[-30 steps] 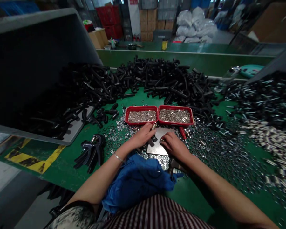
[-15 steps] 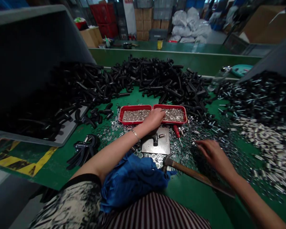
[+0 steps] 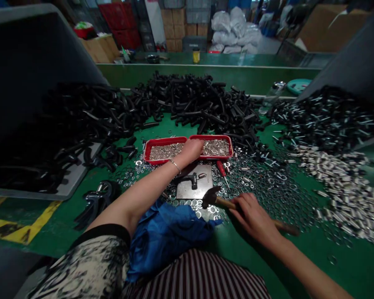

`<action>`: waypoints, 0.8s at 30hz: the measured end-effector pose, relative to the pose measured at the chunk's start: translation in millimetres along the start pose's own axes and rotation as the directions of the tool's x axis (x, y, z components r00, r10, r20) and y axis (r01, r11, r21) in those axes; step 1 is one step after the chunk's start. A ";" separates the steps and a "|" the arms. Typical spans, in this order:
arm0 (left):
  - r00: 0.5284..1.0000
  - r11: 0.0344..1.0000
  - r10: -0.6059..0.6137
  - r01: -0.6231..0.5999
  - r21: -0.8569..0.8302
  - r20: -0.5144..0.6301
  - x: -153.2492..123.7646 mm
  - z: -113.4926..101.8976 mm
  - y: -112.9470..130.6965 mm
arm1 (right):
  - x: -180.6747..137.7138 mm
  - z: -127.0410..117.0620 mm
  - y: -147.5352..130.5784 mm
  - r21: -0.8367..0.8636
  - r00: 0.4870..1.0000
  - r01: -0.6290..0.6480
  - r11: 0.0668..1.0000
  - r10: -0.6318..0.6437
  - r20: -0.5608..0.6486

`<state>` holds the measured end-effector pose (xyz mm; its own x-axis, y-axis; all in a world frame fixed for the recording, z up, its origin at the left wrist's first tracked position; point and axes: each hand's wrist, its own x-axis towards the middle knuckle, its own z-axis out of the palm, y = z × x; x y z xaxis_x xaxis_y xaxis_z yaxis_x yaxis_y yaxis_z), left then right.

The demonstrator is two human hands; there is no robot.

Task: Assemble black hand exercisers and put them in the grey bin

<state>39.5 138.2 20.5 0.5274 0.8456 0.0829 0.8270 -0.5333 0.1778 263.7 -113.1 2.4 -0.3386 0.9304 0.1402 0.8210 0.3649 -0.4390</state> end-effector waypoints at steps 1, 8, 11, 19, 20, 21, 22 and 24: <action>0.999 0.998 -0.015 0.013 -0.064 -0.042 -2.1 0.0 0.9 | 5.3 -2.5 1.5 0.010 0.999 -0.013 1.000 0.013 -0.032; 0.964 0.857 -0.056 -0.087 -0.507 -0.260 -47.0 -5.1 -3.5 | 25.0 7.1 3.5 0.351 0.968 -0.224 0.909 0.166 0.189; 0.975 0.836 -0.037 -0.090 -0.542 -0.219 -84.6 -8.2 -11.6 | 33.8 13.4 0.4 0.525 0.877 -0.472 0.709 0.316 0.362; 0.965 0.719 -0.213 0.049 -0.693 -0.153 -133.7 -6.6 -19.0 | 62.4 3.1 -14.7 0.736 0.878 -0.445 0.510 0.409 0.248; 0.966 0.716 -0.221 0.065 -0.696 -0.138 -133.1 -5.3 -16.9 | 60.3 3.6 -18.0 0.759 0.879 -0.442 0.477 0.400 0.261; 0.968 0.720 -0.219 0.074 -0.690 -0.125 -131.6 -3.6 -14.5 | 57.3 4.5 -21.3 0.774 0.879 -0.437 0.459 0.400 0.259; 0.971 0.735 -0.210 0.079 -0.674 -0.115 -129.3 -1.3 -12.2 | 54.0 5.8 -24.3 0.785 0.879 -0.427 0.449 0.407 0.246; 0.977 0.781 -0.190 0.092 -0.617 -0.096 -123.9 4.9 -8.3 | 47.7 7.9 -29.0 0.812 0.881 -0.394 0.430 0.427 0.202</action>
<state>-31.7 37.7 4.0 0.3395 0.9300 0.1410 0.5744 -0.3237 0.7518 220.1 -79.6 14.8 -0.0410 0.9691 -0.2431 0.1128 -0.2373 -0.9649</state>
